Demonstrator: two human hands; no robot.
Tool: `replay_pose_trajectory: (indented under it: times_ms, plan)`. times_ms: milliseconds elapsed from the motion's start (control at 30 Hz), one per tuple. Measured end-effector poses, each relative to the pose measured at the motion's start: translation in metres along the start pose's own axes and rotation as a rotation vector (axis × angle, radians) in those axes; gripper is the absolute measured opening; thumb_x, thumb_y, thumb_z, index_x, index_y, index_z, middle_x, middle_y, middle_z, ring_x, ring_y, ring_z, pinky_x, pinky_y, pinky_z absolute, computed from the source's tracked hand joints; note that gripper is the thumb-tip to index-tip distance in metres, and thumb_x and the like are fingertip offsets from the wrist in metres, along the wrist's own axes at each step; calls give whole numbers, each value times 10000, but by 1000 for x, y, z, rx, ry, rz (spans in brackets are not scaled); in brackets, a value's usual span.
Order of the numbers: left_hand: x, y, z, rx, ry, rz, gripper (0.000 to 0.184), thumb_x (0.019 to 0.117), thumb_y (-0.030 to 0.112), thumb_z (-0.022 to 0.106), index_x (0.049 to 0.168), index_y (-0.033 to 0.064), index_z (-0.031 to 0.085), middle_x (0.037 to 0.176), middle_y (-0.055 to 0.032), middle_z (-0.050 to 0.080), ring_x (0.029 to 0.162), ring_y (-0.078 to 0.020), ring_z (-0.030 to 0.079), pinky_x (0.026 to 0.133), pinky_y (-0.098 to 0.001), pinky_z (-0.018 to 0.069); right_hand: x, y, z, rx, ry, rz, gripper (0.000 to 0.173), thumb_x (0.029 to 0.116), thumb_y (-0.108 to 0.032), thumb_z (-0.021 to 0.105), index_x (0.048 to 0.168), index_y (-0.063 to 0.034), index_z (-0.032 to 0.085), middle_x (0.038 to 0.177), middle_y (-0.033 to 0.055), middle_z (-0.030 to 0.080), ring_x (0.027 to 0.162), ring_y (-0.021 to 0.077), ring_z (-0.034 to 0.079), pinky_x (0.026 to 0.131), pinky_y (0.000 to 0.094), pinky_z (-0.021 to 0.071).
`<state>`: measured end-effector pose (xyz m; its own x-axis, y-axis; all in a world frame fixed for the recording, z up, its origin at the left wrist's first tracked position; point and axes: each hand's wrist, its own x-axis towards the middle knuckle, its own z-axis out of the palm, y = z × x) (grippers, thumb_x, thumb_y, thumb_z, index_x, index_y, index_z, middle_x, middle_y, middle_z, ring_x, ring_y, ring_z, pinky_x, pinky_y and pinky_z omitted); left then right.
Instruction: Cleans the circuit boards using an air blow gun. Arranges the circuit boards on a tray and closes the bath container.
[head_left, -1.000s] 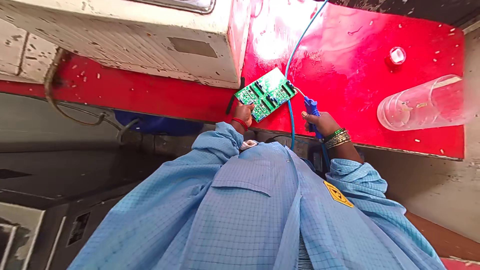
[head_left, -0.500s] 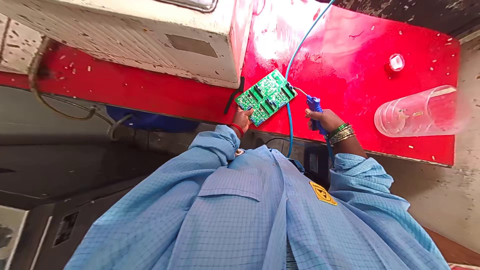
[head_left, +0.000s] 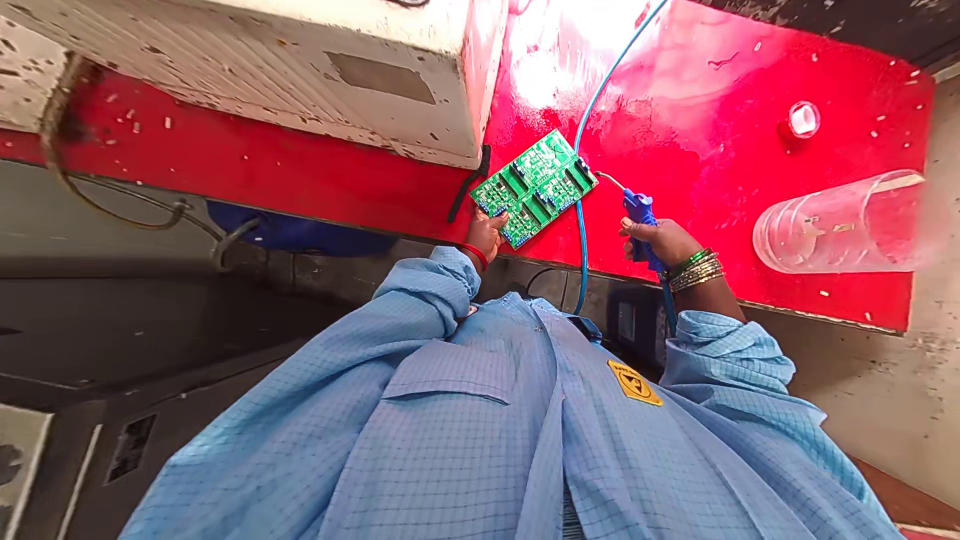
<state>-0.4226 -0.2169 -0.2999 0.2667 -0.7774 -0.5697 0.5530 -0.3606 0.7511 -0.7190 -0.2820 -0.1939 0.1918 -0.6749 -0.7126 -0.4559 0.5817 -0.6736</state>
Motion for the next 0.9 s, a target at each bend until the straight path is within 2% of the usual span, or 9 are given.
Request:
replay_pose_trajectory:
  times_ms: [333, 600, 900]
  plan:
    - [-1, 1, 2, 8, 15, -9, 595, 1032, -23, 499, 1551, 86, 228, 1375, -205, 531, 1119, -281, 647, 899, -437, 577, -13, 9, 12, -43, 68, 6, 339, 1043, -379, 586, 1096, -49, 644, 717, -14, 617, 598, 77, 609, 616, 260, 544]
    - [0, 3, 1, 23, 1, -28, 576, 1034, -12, 509, 1542, 76, 253, 1362, -203, 544, 1106, -274, 653, 893, -426, 578, -23, 17, 29, -109, 20, -19, 295, 1039, -326, 604, 1014, -35, 645, 694, -14, 627, 597, 69, 605, 608, 251, 527]
    - [-1, 5, 1, -5, -14, -30, 582, 1039, -23, 491, 1547, 79, 227, 1382, -203, 530, 1137, -287, 647, 909, -451, 580, -22, -4, 42, -125, 8, -81, 280, 1037, -313, 612, 1025, -37, 652, 679, -20, 618, 588, 60, 598, 605, 242, 521]
